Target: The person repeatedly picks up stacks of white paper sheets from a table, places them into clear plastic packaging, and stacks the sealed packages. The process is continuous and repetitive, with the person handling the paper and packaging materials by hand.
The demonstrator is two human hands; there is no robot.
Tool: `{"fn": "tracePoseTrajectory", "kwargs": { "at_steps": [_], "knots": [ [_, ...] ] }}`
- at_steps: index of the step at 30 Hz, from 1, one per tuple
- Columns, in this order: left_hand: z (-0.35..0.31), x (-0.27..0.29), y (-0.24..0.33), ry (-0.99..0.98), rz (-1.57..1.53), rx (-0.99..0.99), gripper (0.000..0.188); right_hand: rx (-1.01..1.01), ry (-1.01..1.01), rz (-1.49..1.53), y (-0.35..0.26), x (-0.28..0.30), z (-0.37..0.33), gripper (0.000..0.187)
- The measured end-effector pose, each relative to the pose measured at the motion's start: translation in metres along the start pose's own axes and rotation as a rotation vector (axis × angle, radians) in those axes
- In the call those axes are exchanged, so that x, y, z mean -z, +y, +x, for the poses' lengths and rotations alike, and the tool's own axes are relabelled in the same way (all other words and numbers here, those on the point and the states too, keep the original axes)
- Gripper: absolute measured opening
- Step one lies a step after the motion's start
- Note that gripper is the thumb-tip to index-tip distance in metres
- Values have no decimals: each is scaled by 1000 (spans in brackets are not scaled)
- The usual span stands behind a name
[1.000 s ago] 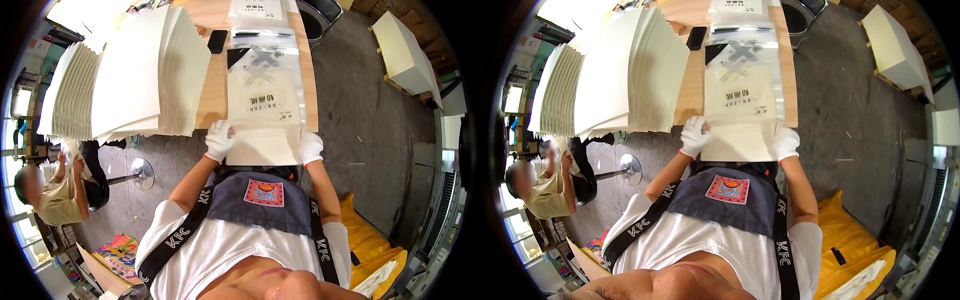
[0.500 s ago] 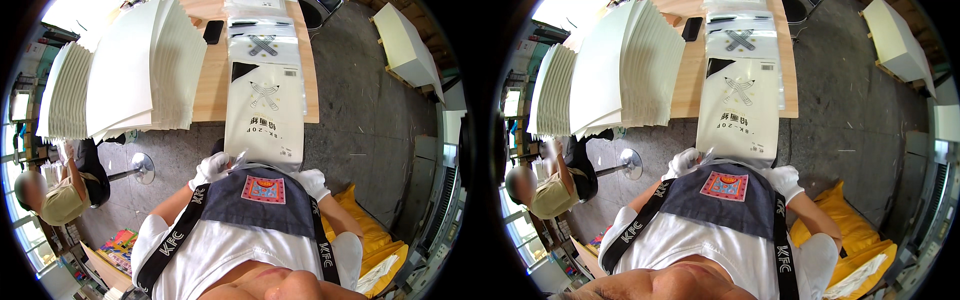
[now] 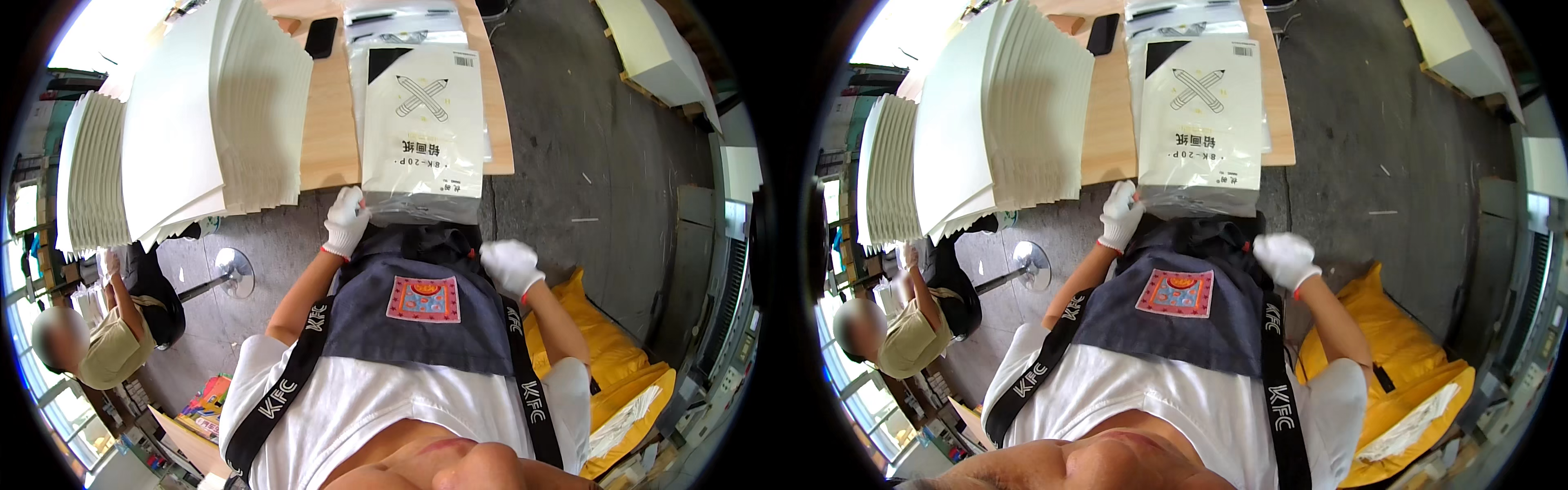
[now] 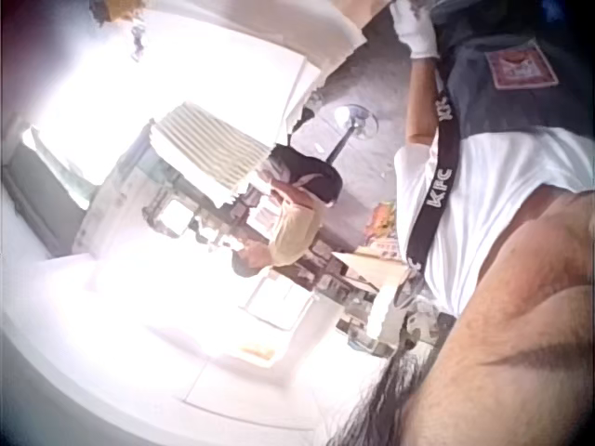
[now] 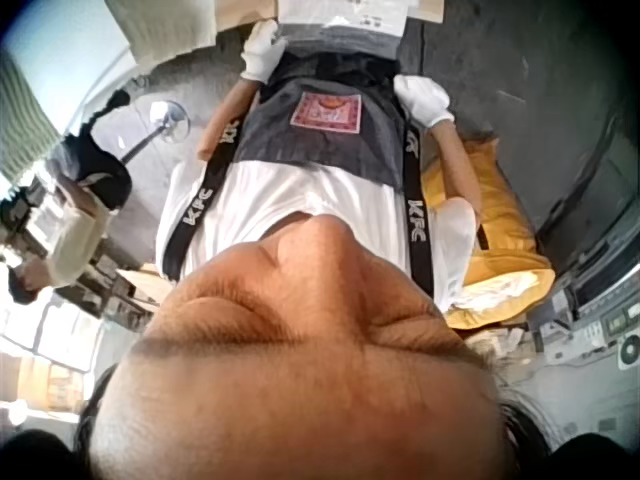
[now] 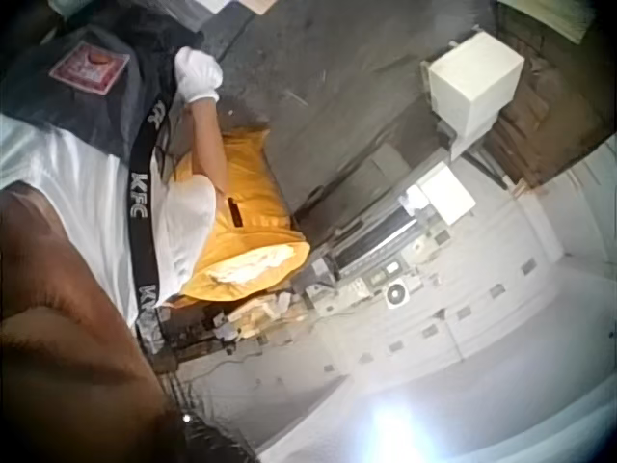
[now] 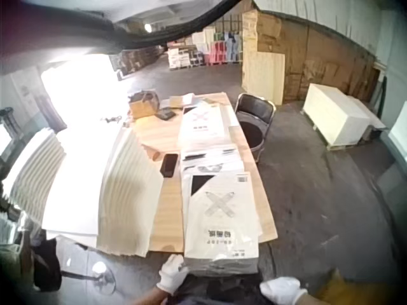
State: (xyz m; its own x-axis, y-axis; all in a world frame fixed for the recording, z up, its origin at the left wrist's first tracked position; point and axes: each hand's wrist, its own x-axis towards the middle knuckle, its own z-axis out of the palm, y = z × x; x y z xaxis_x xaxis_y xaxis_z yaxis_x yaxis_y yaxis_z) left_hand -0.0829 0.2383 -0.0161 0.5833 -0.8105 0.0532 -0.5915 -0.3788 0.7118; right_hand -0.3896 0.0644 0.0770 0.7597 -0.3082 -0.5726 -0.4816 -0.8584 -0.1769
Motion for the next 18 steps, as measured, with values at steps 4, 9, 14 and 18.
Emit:
{"fn": "tracePoseTrajectory", "kwargs": {
  "at_steps": [4, 9, 14, 18],
  "knots": [
    [4, 5, 11, 75, 11, -75, 17, -434, 442, 595, 57, -41, 51, 48],
    [-42, 18, -31, 8, -21, 148, 19, -350, 364, 1611, 26, -32, 105, 35],
    [-55, 10, -23, 11, -441, 421, 22, -243, 327, 1656, 5, -28, 129, 35],
    [-21, 3, 56, -663, -854, 395, 70, -204, 398, 1591, -10, -12, 133, 37]
  ]
}}
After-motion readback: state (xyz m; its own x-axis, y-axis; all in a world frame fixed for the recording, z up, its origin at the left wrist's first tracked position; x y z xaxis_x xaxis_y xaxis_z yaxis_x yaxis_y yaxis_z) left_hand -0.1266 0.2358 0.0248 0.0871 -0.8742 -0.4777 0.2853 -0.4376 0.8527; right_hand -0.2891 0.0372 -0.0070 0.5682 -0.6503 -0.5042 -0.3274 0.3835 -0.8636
